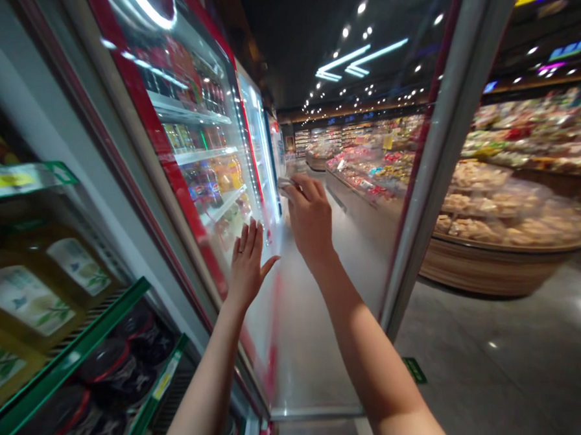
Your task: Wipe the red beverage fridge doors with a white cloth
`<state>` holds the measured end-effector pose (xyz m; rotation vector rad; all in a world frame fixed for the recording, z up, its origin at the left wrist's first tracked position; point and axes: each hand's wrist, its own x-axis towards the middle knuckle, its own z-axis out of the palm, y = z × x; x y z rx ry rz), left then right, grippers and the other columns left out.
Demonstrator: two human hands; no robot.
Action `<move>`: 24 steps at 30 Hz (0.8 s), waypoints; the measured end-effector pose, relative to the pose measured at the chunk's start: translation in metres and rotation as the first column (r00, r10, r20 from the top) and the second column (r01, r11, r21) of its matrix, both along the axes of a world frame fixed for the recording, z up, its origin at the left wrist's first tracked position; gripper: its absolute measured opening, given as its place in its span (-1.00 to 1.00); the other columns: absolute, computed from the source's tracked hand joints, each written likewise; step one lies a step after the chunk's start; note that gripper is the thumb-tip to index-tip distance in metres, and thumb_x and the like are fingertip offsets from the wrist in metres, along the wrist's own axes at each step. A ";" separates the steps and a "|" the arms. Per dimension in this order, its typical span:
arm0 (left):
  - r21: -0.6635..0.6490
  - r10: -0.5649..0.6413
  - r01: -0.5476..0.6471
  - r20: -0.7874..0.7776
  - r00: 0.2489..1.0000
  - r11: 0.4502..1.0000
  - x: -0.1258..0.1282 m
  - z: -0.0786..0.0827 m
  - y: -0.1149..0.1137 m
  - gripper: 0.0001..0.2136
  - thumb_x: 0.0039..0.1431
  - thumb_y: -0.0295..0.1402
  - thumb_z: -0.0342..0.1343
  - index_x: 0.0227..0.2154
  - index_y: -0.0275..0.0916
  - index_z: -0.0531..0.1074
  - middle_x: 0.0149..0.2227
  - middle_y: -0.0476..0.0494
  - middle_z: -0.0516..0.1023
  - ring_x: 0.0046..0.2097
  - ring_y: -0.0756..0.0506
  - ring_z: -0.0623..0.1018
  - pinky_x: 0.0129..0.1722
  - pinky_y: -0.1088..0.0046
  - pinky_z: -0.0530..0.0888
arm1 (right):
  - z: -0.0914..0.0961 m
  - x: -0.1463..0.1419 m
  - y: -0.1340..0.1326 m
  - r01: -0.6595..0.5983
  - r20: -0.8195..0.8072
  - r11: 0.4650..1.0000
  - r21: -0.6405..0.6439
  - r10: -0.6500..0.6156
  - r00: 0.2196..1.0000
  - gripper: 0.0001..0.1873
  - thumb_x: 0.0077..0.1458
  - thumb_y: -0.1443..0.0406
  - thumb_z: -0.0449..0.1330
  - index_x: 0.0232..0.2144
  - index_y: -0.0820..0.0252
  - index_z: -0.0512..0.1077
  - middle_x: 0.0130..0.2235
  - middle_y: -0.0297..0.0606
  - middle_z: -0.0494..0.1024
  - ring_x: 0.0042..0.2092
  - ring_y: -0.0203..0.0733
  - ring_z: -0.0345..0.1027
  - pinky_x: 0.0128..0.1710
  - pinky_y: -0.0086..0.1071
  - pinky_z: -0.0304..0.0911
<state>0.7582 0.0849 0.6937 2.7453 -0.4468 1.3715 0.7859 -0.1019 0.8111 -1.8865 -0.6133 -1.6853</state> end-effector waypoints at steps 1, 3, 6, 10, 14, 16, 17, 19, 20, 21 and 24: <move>0.000 -0.001 0.001 0.002 1.000 1.000 0.001 0.000 0.001 -0.03 0.43 -0.10 0.19 0.57 -0.23 -0.40 0.55 -0.44 0.04 0.56 -0.28 0.12 0.49 0.12 0.26 | -0.001 -0.002 0.002 0.006 0.006 1.000 -0.027 -0.006 1.000 -0.70 0.30 0.47 0.18 -0.18 -0.01 0.64 -0.02 -0.21 0.69 0.01 -0.05 0.55 0.07 -0.14 0.50; 0.001 -0.009 0.009 0.010 1.000 1.000 0.002 -0.001 0.001 -0.03 0.43 -0.10 0.18 0.57 -0.24 -0.40 0.55 -0.43 0.04 0.56 -0.27 0.13 0.49 0.14 0.26 | -0.006 -0.006 -0.001 0.032 0.018 0.998 -0.050 -0.031 0.999 -0.70 0.29 0.48 0.18 -0.17 0.00 0.64 -0.03 -0.21 0.69 -0.01 -0.06 0.56 0.05 -0.17 0.51; 0.010 -0.032 0.032 0.022 0.999 0.999 0.003 -0.003 0.002 -0.04 0.44 -0.09 0.16 0.56 -0.23 -0.42 0.55 -0.40 0.07 0.56 -0.25 0.14 0.48 0.17 0.27 | -0.008 -0.006 -0.012 0.098 0.017 0.995 -0.020 -0.098 0.995 -0.69 0.28 0.46 0.17 -0.15 -0.01 0.64 -0.02 -0.23 0.70 0.00 -0.06 0.56 0.07 -0.16 0.50; 0.004 -0.043 0.042 0.024 0.999 0.999 0.006 -0.004 0.002 -0.06 0.44 -0.08 0.16 0.57 -0.21 -0.36 0.55 -0.37 0.09 0.56 -0.23 0.16 0.49 0.19 0.26 | 0.009 0.001 -0.015 0.135 0.059 0.991 0.020 -0.136 0.989 -0.70 0.26 0.46 0.18 -0.17 -0.02 0.63 -0.02 -0.25 0.71 0.02 -0.06 0.57 0.12 -0.13 0.50; -0.009 -0.031 0.031 0.018 0.999 0.999 0.008 -0.005 0.000 -0.11 0.44 -0.09 0.17 0.58 -0.19 -0.25 0.55 -0.33 0.10 0.56 -0.22 0.15 0.49 0.22 0.24 | 0.020 0.002 0.006 0.076 0.079 0.993 -0.088 -0.069 0.994 -0.70 0.28 0.48 0.19 -0.18 0.01 0.64 -0.03 -0.24 0.70 0.00 -0.07 0.57 0.06 -0.15 0.52; -0.014 -0.028 0.028 0.020 0.999 1.000 0.009 -0.004 -0.002 -0.10 0.43 -0.09 0.18 0.59 -0.20 -0.23 0.56 -0.31 0.08 0.57 -0.22 0.14 0.49 0.22 0.24 | 0.015 0.000 0.013 0.036 0.068 0.990 -0.138 -0.027 0.997 -0.70 0.30 0.49 0.18 -0.18 0.02 0.64 -0.02 -0.22 0.70 0.01 -0.07 0.56 0.07 -0.16 0.51; -0.014 -0.028 0.028 0.020 0.999 1.000 0.009 -0.003 -0.002 -0.10 0.43 -0.09 0.18 0.59 -0.20 -0.24 0.56 -0.31 0.08 0.57 -0.22 0.13 0.49 0.22 0.25 | 0.010 -0.001 0.015 0.019 0.057 0.988 -0.156 -0.010 0.998 -0.70 0.31 0.49 0.18 -0.17 0.03 0.65 -0.02 -0.20 0.70 0.02 -0.07 0.56 0.09 -0.16 0.51; -0.001 -0.038 0.038 0.018 0.999 0.999 0.009 -0.002 -0.001 -0.08 0.43 -0.10 0.18 0.58 -0.21 -0.29 0.56 -0.31 0.07 0.57 -0.22 0.12 0.49 0.22 0.25 | -0.001 -0.002 0.012 0.005 0.031 0.986 -0.170 0.000 1.000 -0.71 0.32 0.47 0.18 -0.16 0.04 0.65 -0.02 -0.18 0.70 0.04 -0.06 0.56 0.11 -0.16 0.50; 0.014 -0.048 0.048 0.014 0.999 0.999 0.008 -0.001 0.002 -0.07 0.44 -0.11 0.18 0.58 -0.21 -0.32 0.56 -0.31 0.07 0.58 -0.21 0.12 0.49 0.22 0.25 | -0.005 -0.001 0.009 0.010 0.021 0.986 -0.163 -0.007 1.000 -0.72 0.32 0.47 0.19 -0.16 0.05 0.65 -0.02 -0.18 0.70 0.04 -0.05 0.56 0.11 -0.16 0.49; 0.032 -0.058 0.058 0.009 0.998 0.998 0.007 0.000 0.006 -0.06 0.44 -0.12 0.18 0.58 -0.21 -0.35 0.56 -0.30 0.07 0.58 -0.20 0.11 0.50 0.23 0.25 | -0.008 0.000 0.006 0.021 0.016 0.989 -0.149 -0.019 1.000 -0.73 0.31 0.47 0.20 -0.17 0.05 0.65 -0.03 -0.19 0.71 0.03 -0.05 0.56 0.12 -0.16 0.49; 0.063 -0.055 0.054 0.003 0.999 0.997 0.001 0.002 0.023 -0.05 0.44 -0.17 0.19 0.57 -0.21 -0.40 0.56 -0.31 0.09 0.57 -0.19 0.13 0.50 0.23 0.25 | -0.007 0.005 0.005 0.058 0.027 0.996 -0.069 -0.056 0.998 -0.73 0.28 0.47 0.22 -0.18 0.04 0.65 -0.03 -0.22 0.71 0.00 -0.06 0.57 0.11 -0.16 0.49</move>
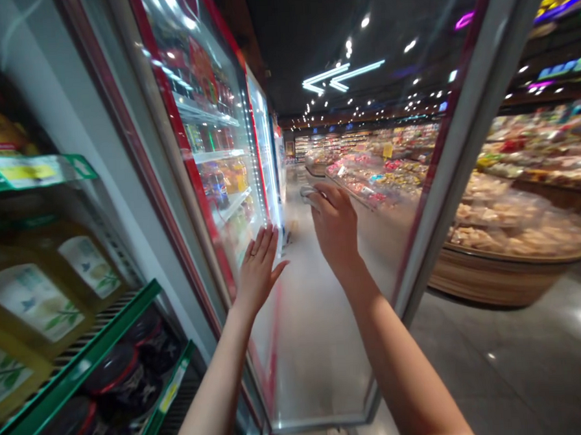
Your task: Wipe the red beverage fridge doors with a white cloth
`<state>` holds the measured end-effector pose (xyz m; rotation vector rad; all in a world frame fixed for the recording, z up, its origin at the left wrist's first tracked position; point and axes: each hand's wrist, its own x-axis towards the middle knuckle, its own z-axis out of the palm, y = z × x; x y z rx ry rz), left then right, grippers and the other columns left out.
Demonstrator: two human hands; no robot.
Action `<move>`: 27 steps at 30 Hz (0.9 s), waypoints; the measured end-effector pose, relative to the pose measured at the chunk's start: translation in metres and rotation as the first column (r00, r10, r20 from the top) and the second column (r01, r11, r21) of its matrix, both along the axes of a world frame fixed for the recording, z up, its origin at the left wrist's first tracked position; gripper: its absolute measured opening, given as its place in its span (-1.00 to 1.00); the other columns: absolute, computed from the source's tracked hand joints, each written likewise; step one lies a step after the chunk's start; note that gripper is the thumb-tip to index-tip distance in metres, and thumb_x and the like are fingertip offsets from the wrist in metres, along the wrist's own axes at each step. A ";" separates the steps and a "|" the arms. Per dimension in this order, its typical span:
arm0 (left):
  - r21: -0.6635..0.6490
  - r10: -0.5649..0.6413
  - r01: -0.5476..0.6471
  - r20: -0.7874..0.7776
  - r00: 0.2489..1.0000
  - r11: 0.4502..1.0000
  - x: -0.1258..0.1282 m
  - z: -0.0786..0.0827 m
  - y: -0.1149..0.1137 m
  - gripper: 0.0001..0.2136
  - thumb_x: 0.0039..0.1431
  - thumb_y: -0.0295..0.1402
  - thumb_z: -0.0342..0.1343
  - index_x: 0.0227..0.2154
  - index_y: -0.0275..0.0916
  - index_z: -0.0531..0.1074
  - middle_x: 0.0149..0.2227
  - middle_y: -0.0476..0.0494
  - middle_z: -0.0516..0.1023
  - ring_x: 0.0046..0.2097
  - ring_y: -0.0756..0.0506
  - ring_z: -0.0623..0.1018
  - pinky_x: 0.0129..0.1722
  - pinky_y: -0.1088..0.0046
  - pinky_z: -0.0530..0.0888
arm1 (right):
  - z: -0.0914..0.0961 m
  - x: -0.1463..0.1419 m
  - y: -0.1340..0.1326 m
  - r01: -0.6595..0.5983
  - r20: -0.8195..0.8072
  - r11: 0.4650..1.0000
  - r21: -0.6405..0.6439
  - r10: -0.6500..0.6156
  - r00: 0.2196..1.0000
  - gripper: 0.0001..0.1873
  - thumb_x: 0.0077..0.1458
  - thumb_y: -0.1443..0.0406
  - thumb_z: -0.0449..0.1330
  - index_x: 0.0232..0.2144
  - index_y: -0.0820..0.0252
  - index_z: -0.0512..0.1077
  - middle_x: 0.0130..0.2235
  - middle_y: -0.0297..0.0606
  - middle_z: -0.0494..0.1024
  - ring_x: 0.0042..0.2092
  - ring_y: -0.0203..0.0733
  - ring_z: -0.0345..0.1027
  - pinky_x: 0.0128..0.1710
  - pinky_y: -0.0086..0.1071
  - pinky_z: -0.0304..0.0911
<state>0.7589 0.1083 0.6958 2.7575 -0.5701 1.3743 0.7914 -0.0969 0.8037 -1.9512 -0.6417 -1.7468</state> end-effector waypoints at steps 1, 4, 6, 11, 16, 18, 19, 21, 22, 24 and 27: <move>-0.006 0.019 -0.018 0.001 1.000 1.000 -0.002 0.000 0.007 -0.05 0.45 -0.17 0.18 0.57 -0.21 -0.40 0.56 -0.33 0.09 0.57 -0.20 0.15 0.49 0.23 0.26 | 0.003 0.002 0.004 0.004 0.006 1.000 0.024 -0.004 1.000 -0.72 0.27 0.48 0.22 -0.18 0.03 0.65 -0.03 -0.23 0.71 0.00 -0.06 0.57 0.10 -0.15 0.50; -0.042 0.082 -0.082 0.001 0.997 0.996 -0.007 0.001 0.023 -0.08 0.45 -0.16 0.17 0.58 -0.23 -0.35 0.55 -0.36 0.09 0.56 -0.23 0.17 0.47 0.19 0.30 | 0.015 0.002 0.024 -0.022 0.011 0.999 0.041 0.022 1.000 -0.71 0.26 0.49 0.22 -0.20 0.02 0.65 -0.03 -0.22 0.71 0.02 -0.04 0.56 0.06 -0.13 0.51; -0.054 0.102 -0.102 -0.011 0.995 0.993 -0.008 0.000 0.028 -0.10 0.45 -0.15 0.17 0.58 -0.22 -0.30 0.55 -0.36 0.11 0.55 -0.24 0.17 0.47 0.15 0.32 | 0.018 -0.002 0.040 -0.061 0.002 0.998 -0.002 0.061 0.998 -0.69 0.28 0.50 0.21 -0.19 0.01 0.65 -0.03 -0.21 0.70 0.02 -0.03 0.55 0.06 -0.11 0.51; -0.058 0.116 -0.118 -0.045 0.992 0.991 -0.005 -0.003 0.028 -0.14 0.44 -0.14 0.18 0.58 -0.19 -0.18 0.55 -0.34 0.10 0.55 -0.26 0.16 0.47 0.12 0.32 | 0.008 -0.014 0.050 -0.103 -0.016 0.990 -0.098 0.102 0.995 -0.71 0.33 0.48 0.20 -0.15 0.02 0.65 -0.05 -0.20 0.71 -0.01 -0.05 0.56 0.07 -0.11 0.52; -0.042 0.114 -0.117 -0.072 0.991 0.992 -0.004 -0.002 0.030 -0.18 0.43 -0.12 0.19 0.57 -0.22 -0.08 0.55 -0.34 0.08 0.56 -0.26 0.14 0.49 0.14 0.29 | 0.010 -0.011 0.047 -0.048 0.005 0.998 -0.048 0.048 0.999 -0.72 0.32 0.47 0.22 -0.18 -0.01 0.65 -0.05 -0.23 0.70 -0.01 -0.04 0.56 0.05 -0.09 0.55; -0.037 0.113 -0.116 -0.075 0.991 0.993 -0.004 -0.002 0.030 -0.18 0.43 -0.12 0.19 0.57 -0.22 -0.07 0.55 -0.33 0.07 0.56 -0.24 0.13 0.49 0.16 0.29 | 0.015 -0.010 0.056 -0.050 0.006 0.998 -0.041 0.051 0.999 -0.71 0.33 0.47 0.21 -0.18 -0.03 0.65 -0.03 -0.25 0.69 0.01 -0.04 0.55 0.05 -0.10 0.55; -0.034 0.112 -0.114 -0.073 0.991 0.993 -0.004 -0.002 0.031 -0.19 0.43 -0.11 0.19 0.57 -0.22 -0.06 0.56 -0.32 0.07 0.57 -0.24 0.12 0.49 0.17 0.28 | 0.017 -0.010 0.062 -0.060 0.009 0.997 -0.051 0.060 0.998 -0.70 0.33 0.47 0.20 -0.17 -0.03 0.65 -0.03 -0.25 0.69 0.01 -0.05 0.55 0.06 -0.11 0.54; -0.029 0.112 -0.114 -0.065 0.992 0.993 -0.005 -0.001 0.031 -0.19 0.43 -0.10 0.18 0.56 -0.23 -0.05 0.56 -0.30 0.07 0.57 -0.22 0.12 0.49 0.20 0.28 | 0.019 -0.011 0.072 -0.096 0.018 0.991 -0.091 0.098 0.995 -0.68 0.35 0.49 0.17 -0.15 -0.01 0.65 -0.03 -0.24 0.69 0.02 -0.06 0.54 0.08 -0.12 0.53; -0.027 0.115 -0.117 -0.064 0.991 0.993 -0.005 -0.001 0.031 -0.19 0.43 -0.10 0.18 0.56 -0.23 -0.04 0.56 -0.29 0.07 0.57 -0.21 0.12 0.49 0.20 0.28 | 0.018 -0.013 0.076 -0.117 0.021 0.986 -0.115 0.121 0.992 -0.67 0.36 0.49 0.16 -0.15 0.01 0.65 -0.03 -0.22 0.69 0.02 -0.07 0.54 0.09 -0.12 0.52; -0.021 0.125 -0.127 -0.064 0.990 0.992 -0.005 -0.001 0.031 -0.19 0.43 -0.09 0.19 0.57 -0.21 -0.04 0.56 -0.28 0.09 0.57 -0.21 0.12 0.49 0.21 0.28 | 0.013 -0.017 0.077 -0.147 0.016 0.977 -0.155 0.152 0.988 -0.69 0.36 0.49 0.16 -0.15 0.03 0.65 -0.03 -0.20 0.69 0.02 -0.06 0.53 0.08 -0.13 0.52; -0.006 0.132 -0.133 -0.064 0.989 0.991 -0.005 -0.001 0.032 -0.18 0.41 -0.05 0.19 0.56 -0.20 -0.02 0.55 -0.27 0.12 0.56 -0.21 0.15 0.48 0.24 0.29 | 0.007 -0.019 0.070 -0.147 0.011 0.975 -0.166 0.151 0.988 -0.70 0.35 0.48 0.17 -0.14 0.03 0.64 -0.05 -0.20 0.69 0.00 -0.05 0.54 0.05 -0.13 0.53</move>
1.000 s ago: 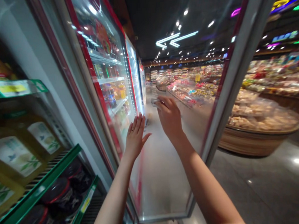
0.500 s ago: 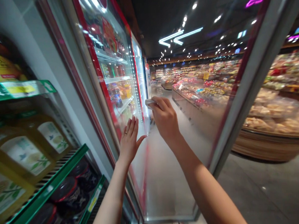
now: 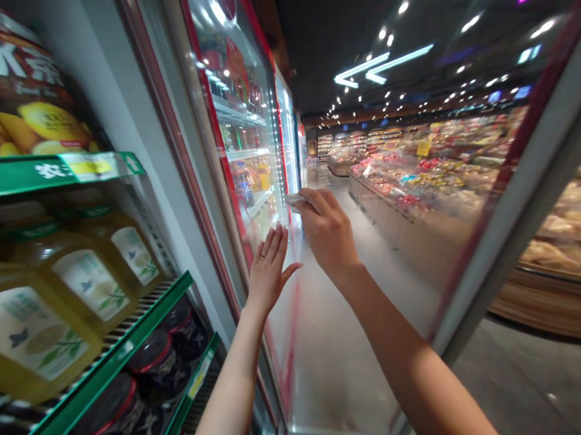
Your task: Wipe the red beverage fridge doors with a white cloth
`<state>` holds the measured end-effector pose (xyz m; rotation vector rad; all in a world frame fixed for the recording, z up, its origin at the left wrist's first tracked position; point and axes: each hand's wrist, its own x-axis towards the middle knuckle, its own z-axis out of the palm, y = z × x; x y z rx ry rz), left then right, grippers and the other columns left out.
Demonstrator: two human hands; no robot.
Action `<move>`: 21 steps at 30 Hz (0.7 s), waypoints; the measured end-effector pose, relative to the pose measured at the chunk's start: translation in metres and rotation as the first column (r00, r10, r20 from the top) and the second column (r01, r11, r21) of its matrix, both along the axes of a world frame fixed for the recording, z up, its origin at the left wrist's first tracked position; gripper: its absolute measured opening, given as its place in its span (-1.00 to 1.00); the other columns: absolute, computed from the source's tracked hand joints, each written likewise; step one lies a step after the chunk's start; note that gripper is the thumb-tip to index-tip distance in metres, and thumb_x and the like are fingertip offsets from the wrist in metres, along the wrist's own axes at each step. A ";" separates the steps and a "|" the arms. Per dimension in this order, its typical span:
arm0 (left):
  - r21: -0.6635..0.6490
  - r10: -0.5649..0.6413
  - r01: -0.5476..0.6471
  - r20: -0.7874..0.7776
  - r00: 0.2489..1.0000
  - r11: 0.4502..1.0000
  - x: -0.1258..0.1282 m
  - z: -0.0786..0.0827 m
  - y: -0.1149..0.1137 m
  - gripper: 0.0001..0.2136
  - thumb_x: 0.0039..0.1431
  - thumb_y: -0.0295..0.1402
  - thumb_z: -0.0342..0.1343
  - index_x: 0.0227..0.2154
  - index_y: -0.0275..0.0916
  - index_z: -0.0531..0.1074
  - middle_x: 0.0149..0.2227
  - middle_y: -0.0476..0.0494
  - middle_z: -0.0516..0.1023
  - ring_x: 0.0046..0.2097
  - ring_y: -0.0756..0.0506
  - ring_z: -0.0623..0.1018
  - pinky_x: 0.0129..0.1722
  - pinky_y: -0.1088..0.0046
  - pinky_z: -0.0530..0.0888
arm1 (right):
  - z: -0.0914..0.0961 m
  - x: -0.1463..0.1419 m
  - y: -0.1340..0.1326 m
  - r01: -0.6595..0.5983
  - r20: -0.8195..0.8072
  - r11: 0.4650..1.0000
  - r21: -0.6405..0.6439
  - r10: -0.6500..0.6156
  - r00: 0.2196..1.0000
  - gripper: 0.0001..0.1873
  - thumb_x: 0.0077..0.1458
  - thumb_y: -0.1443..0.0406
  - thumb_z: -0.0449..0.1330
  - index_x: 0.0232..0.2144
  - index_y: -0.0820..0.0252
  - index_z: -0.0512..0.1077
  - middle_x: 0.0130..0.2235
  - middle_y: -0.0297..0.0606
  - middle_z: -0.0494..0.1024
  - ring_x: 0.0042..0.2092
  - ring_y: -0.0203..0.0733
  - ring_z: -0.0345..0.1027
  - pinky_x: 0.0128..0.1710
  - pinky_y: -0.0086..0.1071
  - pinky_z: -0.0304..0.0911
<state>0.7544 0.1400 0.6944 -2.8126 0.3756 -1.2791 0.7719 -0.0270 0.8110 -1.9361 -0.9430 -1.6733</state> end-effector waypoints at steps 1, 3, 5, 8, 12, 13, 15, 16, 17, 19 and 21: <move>0.003 -0.001 0.001 0.002 1.000 1.000 0.000 0.000 0.000 -0.18 0.41 -0.04 0.19 0.56 -0.20 -0.01 0.55 -0.28 0.12 0.56 -0.21 0.16 0.48 0.24 0.30 | 0.000 0.000 -0.002 0.006 0.002 1.000 0.011 -0.006 1.000 -0.70 0.35 0.48 0.17 -0.13 0.01 0.63 -0.05 -0.21 0.69 -0.01 -0.05 0.54 0.05 -0.12 0.53; 0.001 -0.002 0.002 0.005 1.000 1.000 0.000 0.000 0.001 -0.16 0.41 -0.04 0.19 0.57 -0.21 -0.05 0.55 -0.29 0.11 0.56 -0.22 0.15 0.48 0.23 0.30 | 0.002 0.001 -0.004 0.020 0.002 0.999 0.049 -0.020 1.000 -0.67 0.35 0.48 0.17 -0.10 -0.04 0.63 -0.05 -0.24 0.69 -0.01 -0.03 0.54 0.06 -0.09 0.52; -0.005 -0.006 0.006 0.000 1.000 1.000 -0.001 0.001 0.001 -0.15 0.42 -0.05 0.18 0.58 -0.19 -0.11 0.56 -0.28 0.10 0.57 -0.22 0.14 0.48 0.20 0.30 | 0.006 0.002 0.002 0.027 -0.009 0.997 0.078 -0.026 1.000 -0.64 0.35 0.48 0.16 -0.09 -0.08 0.63 -0.05 -0.26 0.68 0.00 -0.02 0.53 0.09 -0.05 0.51; -0.008 -0.015 0.015 -0.014 1.000 1.000 -0.004 0.003 0.000 -0.15 0.44 -0.06 0.16 0.59 -0.18 -0.16 0.56 -0.28 0.09 0.57 -0.23 0.11 0.49 0.15 0.29 | 0.009 0.003 0.016 -0.004 -0.038 0.999 0.033 0.005 0.999 -0.62 0.36 0.49 0.12 -0.09 -0.06 0.64 -0.02 -0.25 0.67 0.02 -0.02 0.52 0.10 -0.05 0.51; 0.009 -0.014 0.014 -0.027 1.000 1.000 -0.008 0.005 0.000 -0.21 0.46 -0.07 0.12 0.57 -0.24 -0.05 0.56 -0.29 0.12 0.57 -0.21 0.11 0.50 0.16 0.28 | 0.000 -0.002 0.024 -0.039 -0.059 0.995 -0.097 0.034 0.998 -0.69 0.38 0.47 0.14 -0.10 0.06 0.63 0.01 -0.15 0.66 0.03 -0.01 0.51 0.05 -0.12 0.52; 0.014 -0.011 0.011 -0.026 1.000 1.000 -0.009 0.006 0.000 -0.23 0.47 -0.06 0.11 0.56 -0.25 -0.02 0.56 -0.29 0.12 0.57 -0.20 0.11 0.50 0.19 0.28 | -0.002 -0.003 0.022 -0.035 -0.047 0.994 -0.102 0.030 0.998 -0.71 0.38 0.46 0.15 -0.11 0.08 0.63 0.00 -0.14 0.67 0.02 -0.01 0.51 0.04 -0.13 0.51; 0.018 -0.006 0.006 -0.022 1.000 1.000 -0.012 0.007 -0.001 -0.24 0.47 -0.06 0.10 0.56 -0.26 0.00 0.56 -0.28 0.10 0.57 -0.19 0.11 0.50 0.23 0.28 | -0.005 -0.005 0.016 -0.018 -0.009 0.997 -0.076 0.017 1.000 -0.73 0.38 0.46 0.15 -0.13 0.09 0.63 -0.02 -0.14 0.67 0.01 -0.01 0.52 0.04 -0.13 0.51; 0.020 -0.010 0.010 -0.020 1.000 1.000 -0.013 0.008 -0.002 -0.24 0.47 -0.06 0.10 0.56 -0.27 -0.01 0.57 -0.28 0.09 0.58 -0.18 0.09 0.50 0.23 0.28 | -0.005 -0.005 0.013 -0.009 0.012 0.999 -0.052 0.009 1.000 -0.73 0.38 0.47 0.15 -0.13 0.09 0.63 -0.03 -0.15 0.68 0.00 -0.02 0.52 0.04 -0.13 0.51; 0.024 -0.020 0.021 -0.019 1.000 0.999 -0.015 0.009 -0.001 -0.23 0.48 -0.06 0.10 0.56 -0.28 -0.03 0.57 -0.28 0.08 0.58 -0.18 0.08 0.50 0.23 0.28 | -0.003 -0.005 0.012 -0.001 0.029 1.000 -0.026 0.002 1.000 -0.71 0.38 0.47 0.14 -0.13 0.08 0.63 -0.04 -0.17 0.68 -0.01 -0.02 0.53 0.04 -0.12 0.50; 0.029 -0.047 0.047 -0.005 0.999 0.998 -0.020 0.010 0.001 -0.22 0.49 -0.07 0.08 0.57 -0.29 -0.08 0.57 -0.30 0.08 0.59 -0.17 0.06 0.50 0.21 0.27 | 0.004 -0.004 0.014 0.005 0.041 1.000 0.012 -0.006 0.999 -0.69 0.38 0.48 0.12 -0.13 0.07 0.63 -0.04 -0.18 0.67 -0.01 -0.01 0.53 0.05 -0.09 0.50; 0.014 -0.043 0.042 0.036 0.998 0.999 -0.025 0.009 0.009 -0.23 0.51 -0.08 0.05 0.58 -0.28 -0.12 0.56 -0.32 0.11 0.58 -0.18 0.10 0.50 0.18 0.28 | 0.012 -0.002 0.023 -0.002 0.026 1.000 0.023 0.001 1.000 -0.66 0.39 0.48 0.10 -0.13 0.06 0.64 -0.02 -0.18 0.67 0.00 0.00 0.52 0.05 -0.06 0.51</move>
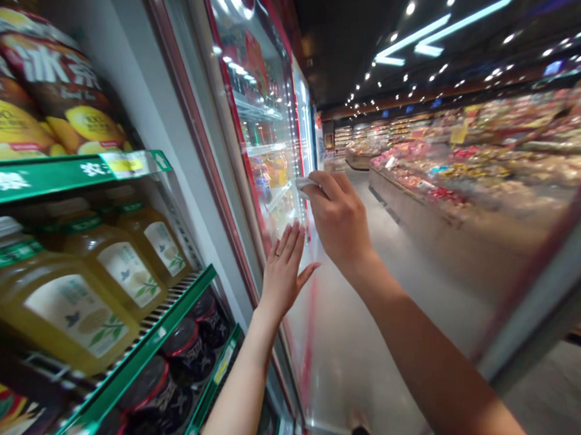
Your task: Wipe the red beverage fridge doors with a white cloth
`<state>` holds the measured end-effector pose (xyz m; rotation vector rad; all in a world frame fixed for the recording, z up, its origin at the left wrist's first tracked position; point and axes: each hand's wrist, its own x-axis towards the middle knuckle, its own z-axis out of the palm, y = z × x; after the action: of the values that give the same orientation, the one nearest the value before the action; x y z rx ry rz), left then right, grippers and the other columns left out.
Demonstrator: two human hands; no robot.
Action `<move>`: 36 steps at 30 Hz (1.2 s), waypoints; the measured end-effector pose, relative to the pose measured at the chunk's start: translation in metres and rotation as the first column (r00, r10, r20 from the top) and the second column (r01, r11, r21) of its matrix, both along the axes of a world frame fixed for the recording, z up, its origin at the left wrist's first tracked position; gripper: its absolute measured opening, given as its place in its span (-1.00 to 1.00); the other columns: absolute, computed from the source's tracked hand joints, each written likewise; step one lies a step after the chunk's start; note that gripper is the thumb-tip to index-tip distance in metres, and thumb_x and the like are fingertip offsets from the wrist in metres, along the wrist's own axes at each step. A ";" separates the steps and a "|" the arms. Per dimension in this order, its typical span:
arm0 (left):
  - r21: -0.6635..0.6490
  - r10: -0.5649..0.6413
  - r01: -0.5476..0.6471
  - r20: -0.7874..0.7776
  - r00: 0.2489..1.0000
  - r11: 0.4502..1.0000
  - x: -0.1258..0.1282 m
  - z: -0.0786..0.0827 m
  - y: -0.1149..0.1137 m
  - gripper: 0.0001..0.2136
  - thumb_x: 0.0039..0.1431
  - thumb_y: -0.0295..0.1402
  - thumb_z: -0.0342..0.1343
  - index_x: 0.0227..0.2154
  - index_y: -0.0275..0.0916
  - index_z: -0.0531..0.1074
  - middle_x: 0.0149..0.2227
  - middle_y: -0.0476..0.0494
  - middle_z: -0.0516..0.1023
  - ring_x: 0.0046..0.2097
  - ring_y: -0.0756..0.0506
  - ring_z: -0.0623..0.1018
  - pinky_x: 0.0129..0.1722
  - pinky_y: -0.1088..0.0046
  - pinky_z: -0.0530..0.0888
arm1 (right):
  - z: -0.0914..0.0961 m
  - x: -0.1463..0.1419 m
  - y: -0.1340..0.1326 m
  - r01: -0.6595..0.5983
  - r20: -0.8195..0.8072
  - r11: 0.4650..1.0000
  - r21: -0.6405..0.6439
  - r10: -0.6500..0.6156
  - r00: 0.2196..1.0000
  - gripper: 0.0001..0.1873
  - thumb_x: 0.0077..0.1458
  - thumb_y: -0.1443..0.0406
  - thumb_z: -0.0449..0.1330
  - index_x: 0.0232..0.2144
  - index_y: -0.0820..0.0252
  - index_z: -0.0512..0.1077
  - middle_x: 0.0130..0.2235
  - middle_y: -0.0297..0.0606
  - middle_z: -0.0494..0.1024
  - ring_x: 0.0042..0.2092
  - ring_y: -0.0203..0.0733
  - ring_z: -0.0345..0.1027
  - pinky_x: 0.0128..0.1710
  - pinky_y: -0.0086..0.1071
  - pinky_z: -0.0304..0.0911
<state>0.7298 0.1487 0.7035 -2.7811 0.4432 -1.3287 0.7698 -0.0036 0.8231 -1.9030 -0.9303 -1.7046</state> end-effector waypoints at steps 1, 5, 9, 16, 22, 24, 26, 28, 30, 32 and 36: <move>-0.018 0.021 -0.021 0.029 0.999 1.000 -0.002 -0.001 0.005 -0.23 0.51 -0.10 0.04 0.58 -0.28 -0.14 0.55 -0.33 0.13 0.57 -0.19 0.13 0.50 0.16 0.28 | 0.003 0.001 0.006 -0.009 -0.016 1.000 -0.006 0.009 1.000 -0.66 0.40 0.47 0.10 -0.12 0.05 0.64 -0.01 -0.18 0.67 0.01 0.01 0.52 0.06 -0.05 0.51; -0.078 0.132 -0.123 0.117 0.984 0.989 -0.005 -0.009 0.033 -0.23 0.52 -0.13 0.04 0.59 -0.25 -0.19 0.52 -0.35 0.20 0.54 -0.22 0.22 0.48 0.16 0.31 | 0.000 0.000 0.029 -0.052 -0.085 0.994 -0.097 0.044 0.995 -0.68 0.39 0.46 0.13 -0.06 0.03 0.63 0.03 -0.15 0.65 0.06 0.03 0.48 0.06 -0.05 0.51; -0.036 0.163 -0.161 0.094 0.982 0.986 -0.001 -0.018 0.049 -0.21 0.49 -0.08 0.07 0.58 -0.22 -0.15 0.52 -0.29 0.20 0.53 -0.22 0.25 0.49 0.20 0.28 | -0.019 -0.003 0.030 -0.062 -0.085 0.976 -0.209 0.045 0.995 -0.70 0.38 0.46 0.14 -0.02 0.11 0.61 0.06 -0.09 0.65 0.08 0.01 0.49 0.05 -0.13 0.51; -0.031 0.185 -0.183 0.094 0.978 0.983 0.007 -0.025 0.046 -0.23 0.50 -0.01 0.03 0.57 -0.22 -0.11 0.54 -0.24 0.15 0.54 -0.18 0.23 0.50 0.26 0.22 | -0.004 0.005 0.043 -0.059 -0.057 0.993 -0.101 0.053 0.997 -0.70 0.39 0.45 0.15 -0.04 0.06 0.63 0.02 -0.16 0.67 0.05 -0.02 0.50 0.07 -0.14 0.49; -0.030 0.202 -0.200 0.095 0.975 0.979 0.006 -0.024 0.046 -0.27 0.49 -0.03 0.06 0.56 -0.21 0.02 0.54 -0.21 0.15 0.54 -0.18 0.23 0.49 0.28 0.26 | 0.008 0.006 0.065 -0.114 -0.079 0.973 -0.202 0.100 0.992 -0.72 0.37 0.48 0.14 -0.08 0.16 0.63 0.05 -0.08 0.65 0.09 0.00 0.48 0.04 -0.16 0.48; -0.022 0.197 -0.196 0.096 0.976 0.980 0.006 -0.024 0.046 -0.27 0.50 -0.02 0.04 0.56 -0.23 0.01 0.54 -0.20 0.14 0.54 -0.17 0.22 0.48 0.28 0.28 | 0.006 0.005 0.059 -0.107 -0.073 0.968 -0.226 0.093 0.993 -0.72 0.37 0.48 0.15 -0.06 0.15 0.63 0.04 -0.09 0.65 0.08 0.01 0.48 0.04 -0.15 0.49; -0.015 0.202 -0.202 0.097 0.975 0.979 0.005 -0.024 0.046 -0.27 0.50 0.00 0.02 0.56 -0.23 0.00 0.55 -0.18 0.12 0.55 -0.16 0.21 0.46 0.29 0.32 | 0.007 0.005 0.051 -0.092 -0.061 0.973 -0.210 0.080 0.995 -0.71 0.37 0.47 0.16 -0.05 0.10 0.62 0.02 -0.13 0.65 0.07 0.00 0.48 0.05 -0.12 0.49; -0.009 0.219 -0.219 0.100 0.971 0.976 0.005 -0.025 0.045 -0.26 0.50 0.03 0.01 0.56 -0.21 0.01 0.55 -0.16 0.12 0.55 -0.15 0.20 0.44 0.30 0.34 | 0.013 0.007 0.050 -0.076 -0.050 0.983 -0.169 0.069 0.996 -0.71 0.39 0.44 0.15 -0.04 0.06 0.62 0.02 -0.16 0.65 0.06 0.00 0.47 0.07 -0.08 0.48; -0.003 0.233 -0.234 0.105 0.967 0.972 0.006 -0.025 0.044 -0.27 0.49 0.04 0.01 0.55 -0.21 0.03 0.55 -0.16 0.13 0.55 -0.15 0.21 0.44 0.31 0.34 | 0.021 0.009 0.057 -0.076 -0.049 0.986 -0.148 0.069 0.996 -0.71 0.41 0.42 0.13 -0.04 0.04 0.61 0.03 -0.17 0.63 0.07 0.00 0.47 0.08 -0.06 0.48; 0.002 0.239 -0.241 0.111 0.965 0.970 0.006 -0.025 0.044 -0.27 0.49 0.05 0.00 0.55 -0.21 0.05 0.54 -0.17 0.15 0.54 -0.16 0.23 0.43 0.31 0.35 | 0.027 0.009 0.069 -0.080 -0.057 0.981 -0.177 0.071 0.996 -0.70 0.43 0.42 0.10 -0.04 0.06 0.61 0.03 -0.16 0.63 0.09 0.00 0.46 0.07 -0.08 0.49; 0.009 0.242 -0.244 0.099 0.965 0.970 0.006 -0.024 0.045 -0.26 0.49 0.06 0.00 0.55 -0.22 0.05 0.52 -0.21 0.20 0.53 -0.17 0.26 0.43 0.30 0.35 | 0.025 0.005 0.080 -0.067 -0.051 0.958 -0.278 0.054 0.997 -0.70 0.44 0.42 0.07 -0.02 0.13 0.59 0.06 -0.11 0.63 0.12 0.00 0.46 0.08 -0.11 0.50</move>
<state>0.7358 0.1932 0.6794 -2.6334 0.1067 -1.3832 0.7743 0.0761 0.8484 -2.0538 -1.2555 -1.5570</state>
